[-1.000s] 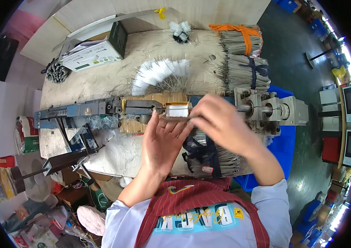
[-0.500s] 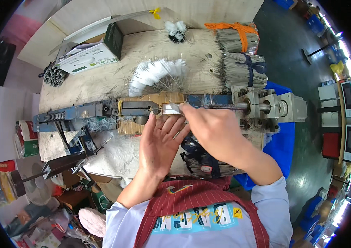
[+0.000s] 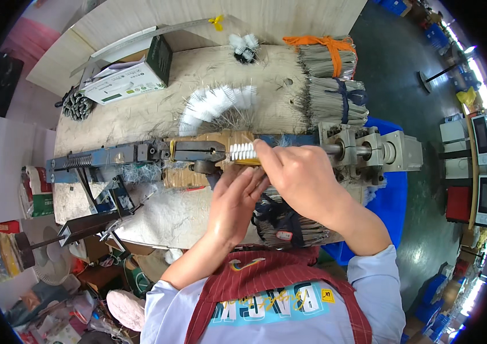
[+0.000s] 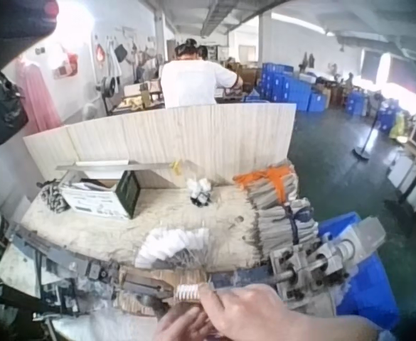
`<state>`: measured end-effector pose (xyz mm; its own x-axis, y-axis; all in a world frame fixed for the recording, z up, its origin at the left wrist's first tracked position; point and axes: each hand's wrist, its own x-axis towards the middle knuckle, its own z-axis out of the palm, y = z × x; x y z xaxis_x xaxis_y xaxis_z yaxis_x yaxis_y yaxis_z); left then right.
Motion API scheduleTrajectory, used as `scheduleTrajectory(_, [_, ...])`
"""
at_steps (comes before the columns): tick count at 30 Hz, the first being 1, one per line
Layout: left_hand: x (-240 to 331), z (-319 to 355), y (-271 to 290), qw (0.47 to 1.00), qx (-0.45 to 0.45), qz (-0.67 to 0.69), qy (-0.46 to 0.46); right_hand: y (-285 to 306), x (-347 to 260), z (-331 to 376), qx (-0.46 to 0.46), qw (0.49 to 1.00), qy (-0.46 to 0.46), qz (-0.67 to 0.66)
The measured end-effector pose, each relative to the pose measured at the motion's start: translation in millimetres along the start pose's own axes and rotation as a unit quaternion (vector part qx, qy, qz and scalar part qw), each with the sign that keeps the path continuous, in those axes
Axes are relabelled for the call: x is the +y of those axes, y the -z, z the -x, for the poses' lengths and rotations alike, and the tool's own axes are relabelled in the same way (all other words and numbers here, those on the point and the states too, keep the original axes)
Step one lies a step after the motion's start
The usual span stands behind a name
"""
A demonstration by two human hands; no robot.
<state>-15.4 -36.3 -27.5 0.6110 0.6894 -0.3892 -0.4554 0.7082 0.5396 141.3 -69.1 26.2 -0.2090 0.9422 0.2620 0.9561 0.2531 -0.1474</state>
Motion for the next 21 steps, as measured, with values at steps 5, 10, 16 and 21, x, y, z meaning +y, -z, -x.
scheduleTrajectory(5, [-38.7, -10.1, 10.0, 0.996, 0.035, -0.081, 0.003, 8.8, 0.4, 11.9, 0.027, 0.989, -0.080, -0.122])
scheduleTrajectory(10, [-5.3, 49.2, 34.7, 0.983, -0.023, -0.173, 0.050, 11.3, 0.6, 43.9, -0.137, 0.858, -0.224, -0.441])
scheduleTrajectory(16, [54.4, 166.8, 213.1, 0.807, 0.519, -0.265, -0.099, -35.4, -13.9, 60.8, -0.118, 0.883, -0.156, -0.428])
scheduleTrajectory(21, [90.0, 201.0, 291.8, 0.627, 0.603, -0.321, -0.375, -68.6, -36.1, 45.4, -0.061, 0.911, -0.154, -0.378])
